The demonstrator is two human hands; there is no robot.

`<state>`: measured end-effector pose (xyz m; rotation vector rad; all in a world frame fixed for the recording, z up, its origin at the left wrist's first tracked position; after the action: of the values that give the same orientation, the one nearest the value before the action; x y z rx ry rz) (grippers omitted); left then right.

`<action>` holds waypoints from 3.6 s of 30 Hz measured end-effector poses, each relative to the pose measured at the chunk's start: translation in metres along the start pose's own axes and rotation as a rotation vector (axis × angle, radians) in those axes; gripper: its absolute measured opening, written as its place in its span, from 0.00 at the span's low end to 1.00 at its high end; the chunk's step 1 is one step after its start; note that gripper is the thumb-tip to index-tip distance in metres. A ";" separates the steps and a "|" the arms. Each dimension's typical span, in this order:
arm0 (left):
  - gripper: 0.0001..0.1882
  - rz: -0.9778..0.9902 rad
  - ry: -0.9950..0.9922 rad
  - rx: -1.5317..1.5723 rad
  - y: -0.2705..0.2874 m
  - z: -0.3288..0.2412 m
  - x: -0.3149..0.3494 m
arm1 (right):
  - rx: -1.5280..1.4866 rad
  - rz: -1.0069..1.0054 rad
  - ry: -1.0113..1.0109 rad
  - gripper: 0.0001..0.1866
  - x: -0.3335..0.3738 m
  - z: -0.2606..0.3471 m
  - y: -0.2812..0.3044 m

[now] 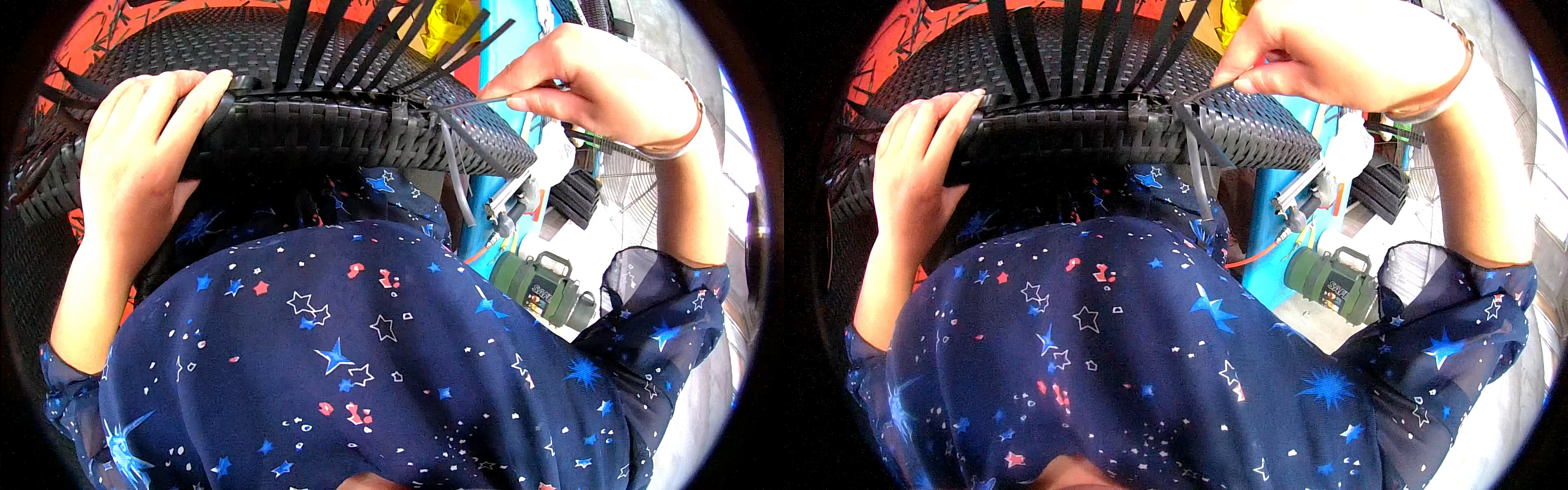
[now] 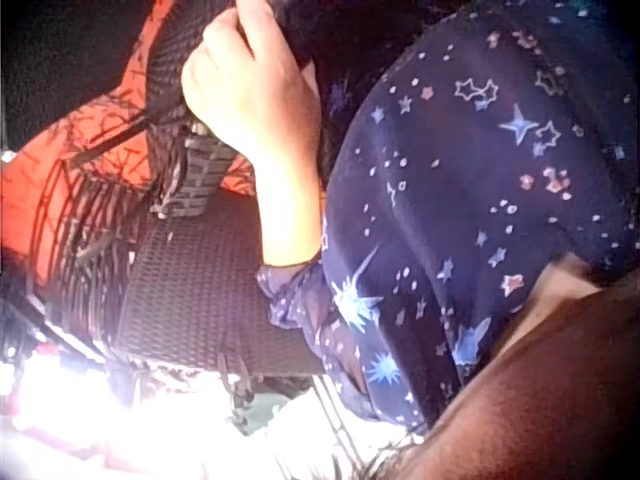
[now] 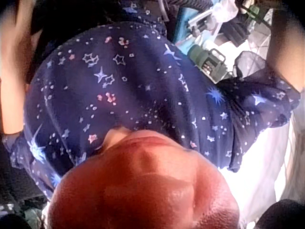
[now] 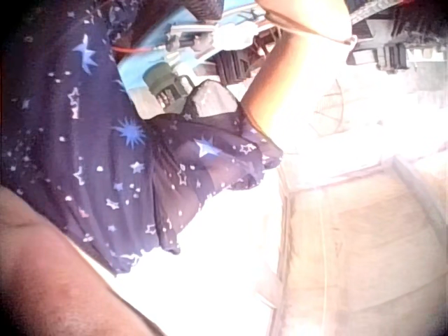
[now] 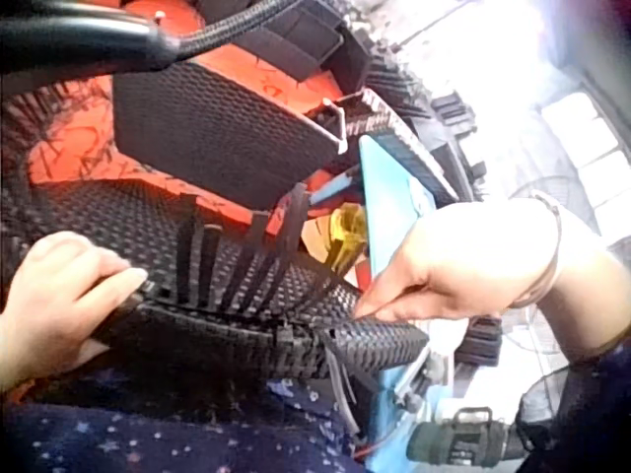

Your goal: The person uses scissors to trim excess black plastic weaving strips from the edge of a wicker chair. They hold the chair steady with one hand while cutting the protruding strips with the other, working along the chair's rim.

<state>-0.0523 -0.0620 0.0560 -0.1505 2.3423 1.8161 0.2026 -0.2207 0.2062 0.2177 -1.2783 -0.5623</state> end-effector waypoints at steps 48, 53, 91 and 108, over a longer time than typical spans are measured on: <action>0.40 0.013 0.033 0.021 -0.024 0.006 0.009 | 0.055 -0.596 -0.289 0.16 0.009 0.025 -0.121; 0.41 0.010 0.015 0.018 -0.020 0.013 0.006 | -0.279 -0.671 -0.349 0.16 0.007 0.025 -0.142; 0.35 -0.089 -0.032 -0.010 -0.020 0.019 -0.006 | -0.026 -0.532 -0.333 0.13 0.016 0.028 -0.090; 0.35 -0.084 -0.026 -0.014 -0.016 0.022 -0.007 | -0.040 -0.525 -0.392 0.13 0.015 0.027 -0.093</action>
<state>-0.0405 -0.0447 0.0371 -0.2223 2.2703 1.7842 0.1539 -0.3026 0.1845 0.4307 -1.5949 -1.1198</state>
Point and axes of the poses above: each hand's wrist, its own x-axis away from the middle knuckle, its own y-axis out of the back of the hand, z = x × y, the point moved 3 cm from there along -x, towards the middle knuckle, and after that the axes turned 8 degrees about z, right-handed, at the moved point
